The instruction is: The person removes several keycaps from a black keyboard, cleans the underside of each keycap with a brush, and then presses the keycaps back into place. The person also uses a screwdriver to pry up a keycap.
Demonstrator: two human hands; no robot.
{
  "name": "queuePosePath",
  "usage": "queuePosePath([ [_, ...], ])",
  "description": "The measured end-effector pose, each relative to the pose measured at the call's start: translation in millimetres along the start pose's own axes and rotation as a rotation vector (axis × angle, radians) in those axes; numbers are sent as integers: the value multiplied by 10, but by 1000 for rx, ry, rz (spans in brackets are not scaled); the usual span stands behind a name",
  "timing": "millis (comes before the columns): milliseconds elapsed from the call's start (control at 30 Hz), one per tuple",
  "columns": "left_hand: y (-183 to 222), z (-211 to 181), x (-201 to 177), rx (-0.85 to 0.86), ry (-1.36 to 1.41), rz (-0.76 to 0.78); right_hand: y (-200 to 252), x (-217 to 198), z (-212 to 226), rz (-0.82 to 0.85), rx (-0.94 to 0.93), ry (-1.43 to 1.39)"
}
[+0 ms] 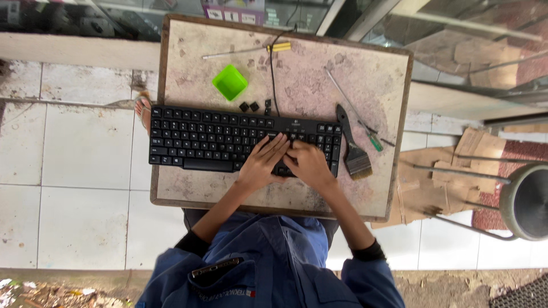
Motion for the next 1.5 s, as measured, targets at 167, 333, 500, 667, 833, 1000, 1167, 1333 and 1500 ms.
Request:
queuePosePath([
  [167,-26,-79,-88,27,-52,-14,35,-201,178,-58,41,-4],
  [333,-17,-50,-55,12,-70,7,87,-396,195,-121,64,51],
  [500,29,-55,-44,66,-107,-30,244,-803,125,-301,129,7],
  [667,83,-52,-1,103,-126,-94,523,-925,1,-372,181,162],
  [833,159,-77,14,203,-152,-153,625,-645,134,-405,167,140],
  [1000,220,-35,100,219,-161,-169,354,-373,613,-238,38,205],
  [1167,177,-73,-18,221,-135,-195,82,-620,588,-349,12,166],
  [1333,178,-100,-63,235,-120,-242,-453,-616,235,-497,-27,56],
  [1500,171,-116,-79,254,-112,-228,-997,-345,-138,-462,21,-85],
])
Point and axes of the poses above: each hand's wrist, its own y-axis away from the middle knuckle, its own x-axis out of the palm, z = x × y, the point moved 8 cm from there along -y, towards the middle knuckle, and after that the axes turned 14 degrees about -x, right-handed, at the moved point
